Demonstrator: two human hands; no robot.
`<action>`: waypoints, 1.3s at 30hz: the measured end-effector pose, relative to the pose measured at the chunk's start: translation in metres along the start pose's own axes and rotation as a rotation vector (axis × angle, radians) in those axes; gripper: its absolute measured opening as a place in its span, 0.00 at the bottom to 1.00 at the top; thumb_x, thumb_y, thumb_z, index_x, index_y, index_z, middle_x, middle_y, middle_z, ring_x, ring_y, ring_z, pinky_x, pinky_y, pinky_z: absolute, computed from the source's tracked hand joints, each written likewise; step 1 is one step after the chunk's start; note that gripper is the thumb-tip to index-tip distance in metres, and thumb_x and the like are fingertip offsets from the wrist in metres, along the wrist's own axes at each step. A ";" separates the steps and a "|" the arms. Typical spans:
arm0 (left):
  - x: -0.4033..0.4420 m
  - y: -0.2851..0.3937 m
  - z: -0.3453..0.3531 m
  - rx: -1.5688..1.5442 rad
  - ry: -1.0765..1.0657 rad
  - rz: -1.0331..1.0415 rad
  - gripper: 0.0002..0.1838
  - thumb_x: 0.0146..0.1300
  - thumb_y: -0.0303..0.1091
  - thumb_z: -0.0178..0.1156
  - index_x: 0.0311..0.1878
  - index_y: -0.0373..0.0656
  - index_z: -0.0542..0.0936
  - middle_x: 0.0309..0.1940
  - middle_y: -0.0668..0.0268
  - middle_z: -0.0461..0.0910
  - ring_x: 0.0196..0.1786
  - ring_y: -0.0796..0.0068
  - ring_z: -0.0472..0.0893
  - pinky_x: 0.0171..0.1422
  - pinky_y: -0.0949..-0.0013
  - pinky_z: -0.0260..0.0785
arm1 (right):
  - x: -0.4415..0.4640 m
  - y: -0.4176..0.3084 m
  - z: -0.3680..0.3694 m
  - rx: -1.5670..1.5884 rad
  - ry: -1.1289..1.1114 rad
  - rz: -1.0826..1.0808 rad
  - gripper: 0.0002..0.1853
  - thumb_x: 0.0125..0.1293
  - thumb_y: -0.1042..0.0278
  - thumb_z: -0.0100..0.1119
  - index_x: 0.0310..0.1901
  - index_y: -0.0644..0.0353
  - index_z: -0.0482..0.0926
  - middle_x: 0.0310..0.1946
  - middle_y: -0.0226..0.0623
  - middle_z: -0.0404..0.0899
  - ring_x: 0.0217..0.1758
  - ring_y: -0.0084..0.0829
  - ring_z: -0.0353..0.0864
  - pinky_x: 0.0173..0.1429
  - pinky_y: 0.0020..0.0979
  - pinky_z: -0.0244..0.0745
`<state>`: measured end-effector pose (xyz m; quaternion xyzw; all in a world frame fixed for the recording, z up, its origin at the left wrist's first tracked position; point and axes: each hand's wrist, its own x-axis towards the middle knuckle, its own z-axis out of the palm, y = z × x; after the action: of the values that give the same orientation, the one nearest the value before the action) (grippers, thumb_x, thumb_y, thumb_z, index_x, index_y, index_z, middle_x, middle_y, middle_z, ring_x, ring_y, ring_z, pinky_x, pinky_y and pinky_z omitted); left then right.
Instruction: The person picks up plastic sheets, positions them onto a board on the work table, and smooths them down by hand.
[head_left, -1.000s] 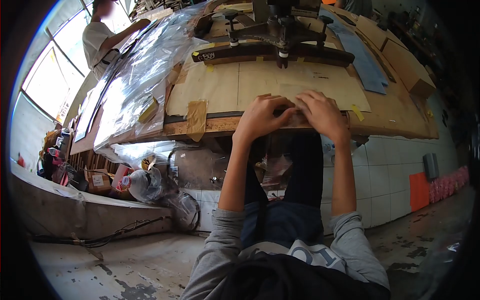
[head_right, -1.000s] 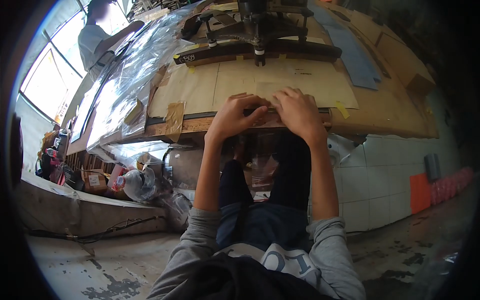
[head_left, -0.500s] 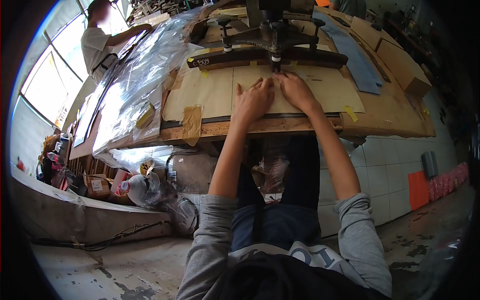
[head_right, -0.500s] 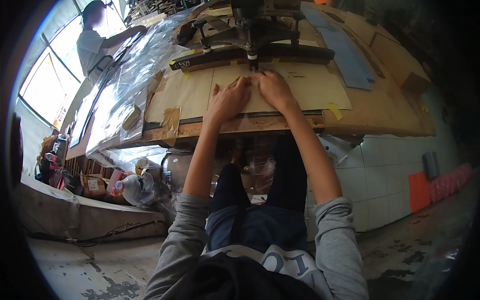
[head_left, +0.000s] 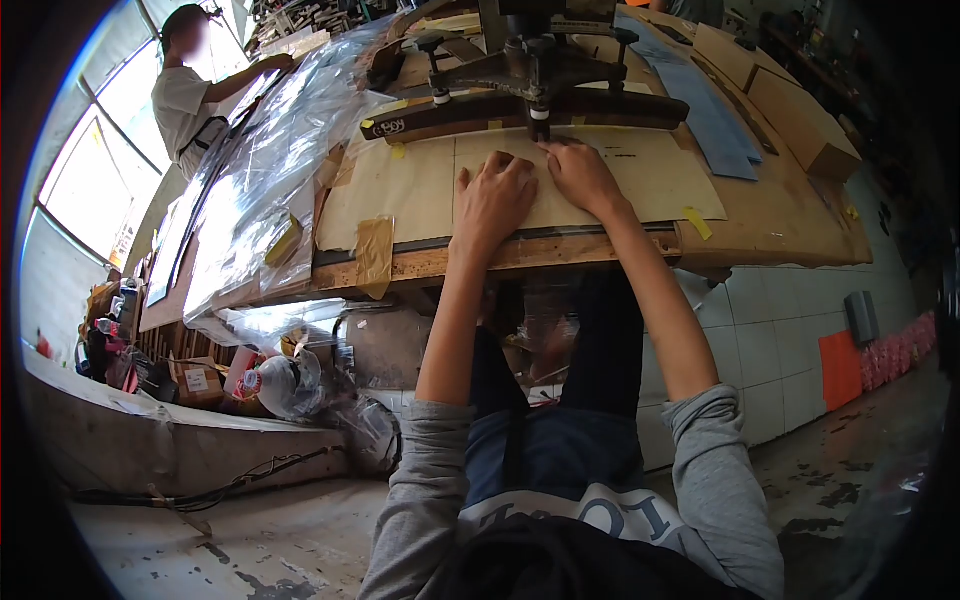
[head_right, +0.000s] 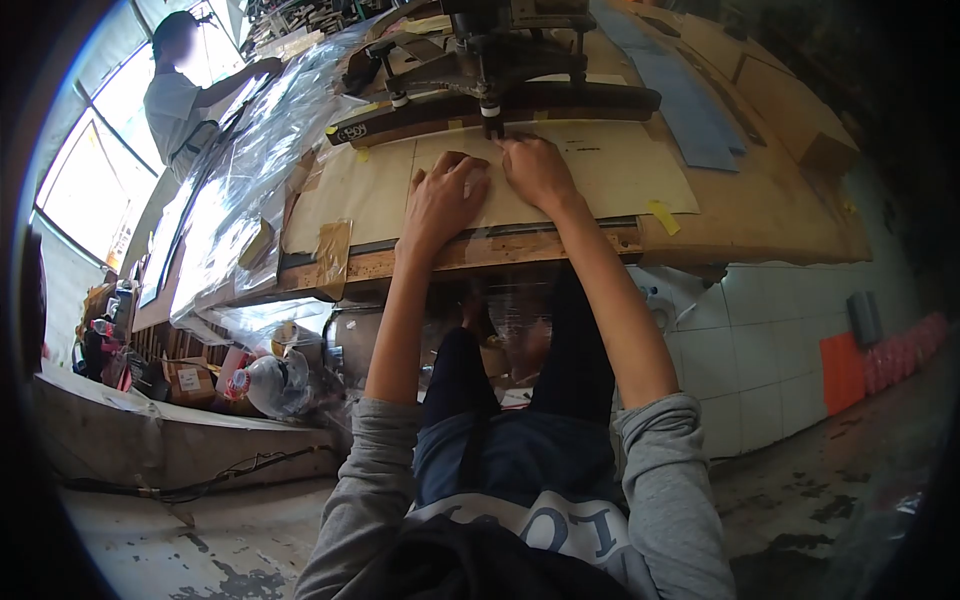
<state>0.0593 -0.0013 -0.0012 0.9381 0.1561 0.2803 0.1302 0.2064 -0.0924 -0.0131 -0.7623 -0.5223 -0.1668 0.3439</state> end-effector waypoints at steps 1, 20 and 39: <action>-0.002 0.001 -0.001 0.001 -0.014 -0.012 0.18 0.63 0.47 0.56 0.53 0.52 0.79 0.55 0.63 0.78 0.55 0.58 0.78 0.68 0.46 0.56 | -0.001 0.000 0.000 0.010 0.018 -0.002 0.15 0.64 0.70 0.47 0.46 0.63 0.82 0.39 0.52 0.82 0.45 0.48 0.82 0.53 0.42 0.76; 0.001 -0.001 0.010 0.060 -0.033 -0.074 0.24 0.64 0.49 0.53 0.61 0.53 0.74 0.66 0.67 0.69 0.71 0.66 0.64 0.74 0.41 0.46 | -0.019 -0.014 -0.027 -0.157 0.110 0.090 0.12 0.63 0.63 0.57 0.33 0.62 0.85 0.27 0.48 0.82 0.31 0.48 0.82 0.40 0.41 0.77; -0.014 0.003 0.001 0.023 0.009 -0.028 0.23 0.62 0.49 0.56 0.57 0.51 0.78 0.63 0.63 0.73 0.68 0.64 0.68 0.73 0.47 0.50 | -0.030 -0.014 -0.021 -0.223 0.057 0.074 0.09 0.63 0.64 0.56 0.37 0.58 0.82 0.37 0.36 0.84 0.40 0.38 0.83 0.46 0.39 0.77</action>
<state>0.0491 -0.0095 -0.0074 0.9361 0.1729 0.2810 0.1223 0.1844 -0.1245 -0.0115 -0.8096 -0.4619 -0.2327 0.2776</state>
